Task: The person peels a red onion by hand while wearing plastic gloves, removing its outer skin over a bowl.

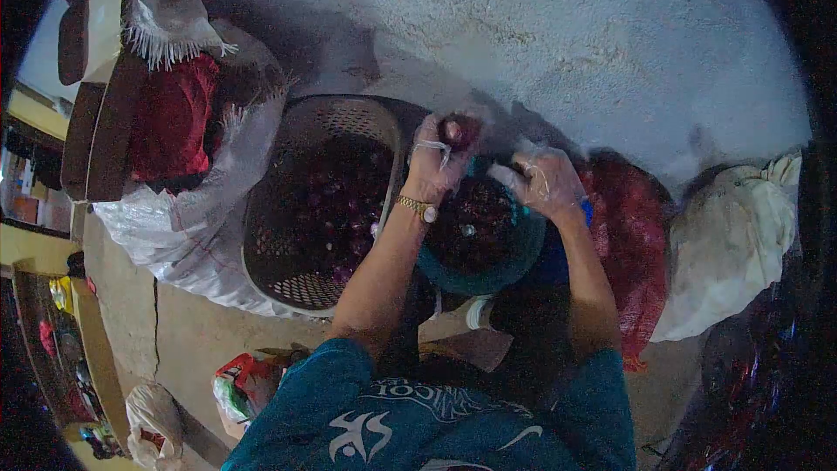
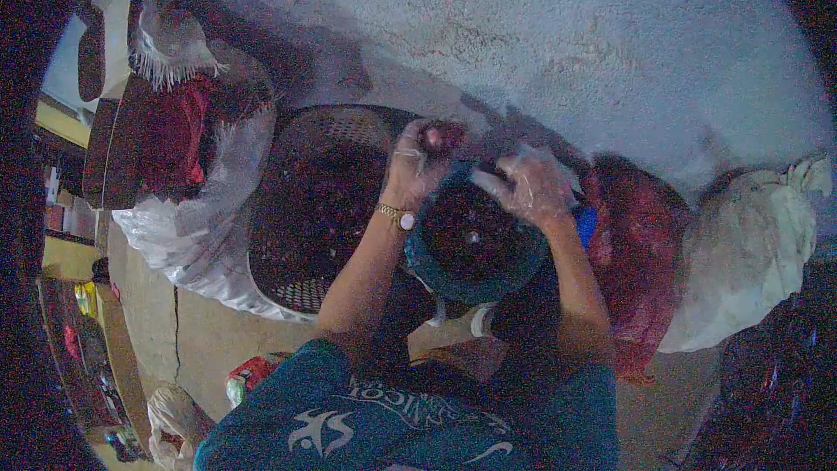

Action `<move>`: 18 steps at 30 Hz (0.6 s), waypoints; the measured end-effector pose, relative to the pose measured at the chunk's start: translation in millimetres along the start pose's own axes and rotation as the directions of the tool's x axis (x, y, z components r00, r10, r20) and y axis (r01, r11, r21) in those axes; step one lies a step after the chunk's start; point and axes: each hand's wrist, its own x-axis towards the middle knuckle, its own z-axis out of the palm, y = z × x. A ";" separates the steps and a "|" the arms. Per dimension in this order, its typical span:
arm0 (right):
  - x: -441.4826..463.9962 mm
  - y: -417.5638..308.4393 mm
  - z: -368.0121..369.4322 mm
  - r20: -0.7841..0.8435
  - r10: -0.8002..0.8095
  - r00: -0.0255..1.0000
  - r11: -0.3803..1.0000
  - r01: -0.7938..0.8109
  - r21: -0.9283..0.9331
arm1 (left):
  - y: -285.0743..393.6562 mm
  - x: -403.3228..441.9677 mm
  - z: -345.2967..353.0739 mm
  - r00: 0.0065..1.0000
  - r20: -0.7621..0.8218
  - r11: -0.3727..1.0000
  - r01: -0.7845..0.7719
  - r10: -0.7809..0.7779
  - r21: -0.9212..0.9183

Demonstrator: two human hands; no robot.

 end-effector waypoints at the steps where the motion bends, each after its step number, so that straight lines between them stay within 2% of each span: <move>1: 0.9 -1.5 -3.2 0.118 0.052 0.992 0.996 -0.044 -0.073 | -0.3 4.2 -3.0 0.978 0.011 0.898 0.198 -0.211 -0.393; 2: 1.4 -1.8 -5.5 0.118 0.053 0.992 0.996 -0.044 -0.073 | -1.9 5.9 -6.6 0.977 0.011 0.898 0.199 -0.211 -0.393; 4: 2.0 -1.7 -9.4 0.070 -0.064 0.996 0.988 0.073 -0.133 | -3.6 7.9 -9.5 0.965 0.008 0.919 0.251 -0.261 -0.306; 7: -2.4 -5.3 -9.9 -0.016 -0.080 0.997 0.994 0.078 -0.072 | -1.8 8.2 -6.2 0.960 -0.002 0.922 0.268 -0.280 -0.280; 10: -1.1 -4.5 -8.9 0.038 -0.016 0.999 0.997 0.019 -0.069 | 11.6 -11.4 13.4 0.940 -0.033 0.919 0.323 -0.339 -0.227; 11: -1.0 -3.9 -7.6 0.039 -0.016 0.999 0.997 0.019 -0.068 | 3.4 -0.3 -1.4 0.940 -0.033 0.919 0.323 -0.339 -0.227; 13: -1.2 -1.6 -3.0 -0.211 -0.117 0.970 0.989 0.132 0.060 | -19.4 30.3 -41.2 0.934 0.084 0.891 0.358 -0.348 -0.281; 14: -1.1 2.8 1.0 -0.211 -0.117 0.971 0.989 0.132 0.060 | -17.7 26.2 -34.8 0.933 0.084 0.890 0.358 -0.349 -0.281; 16: 0.4 10.3 7.1 -0.058 -0.055 0.997 0.998 0.054 -0.029 | -10.9 14.0 -18.2 0.971 -0.019 0.944 0.225 -0.237 -0.243; 18: -4.0 9.3 8.4 -0.113 -0.074 0.991 0.996 0.067 -0.060 | -7.9 19.5 -24.7 0.967 0.007 0.924 0.245 -0.254 -0.292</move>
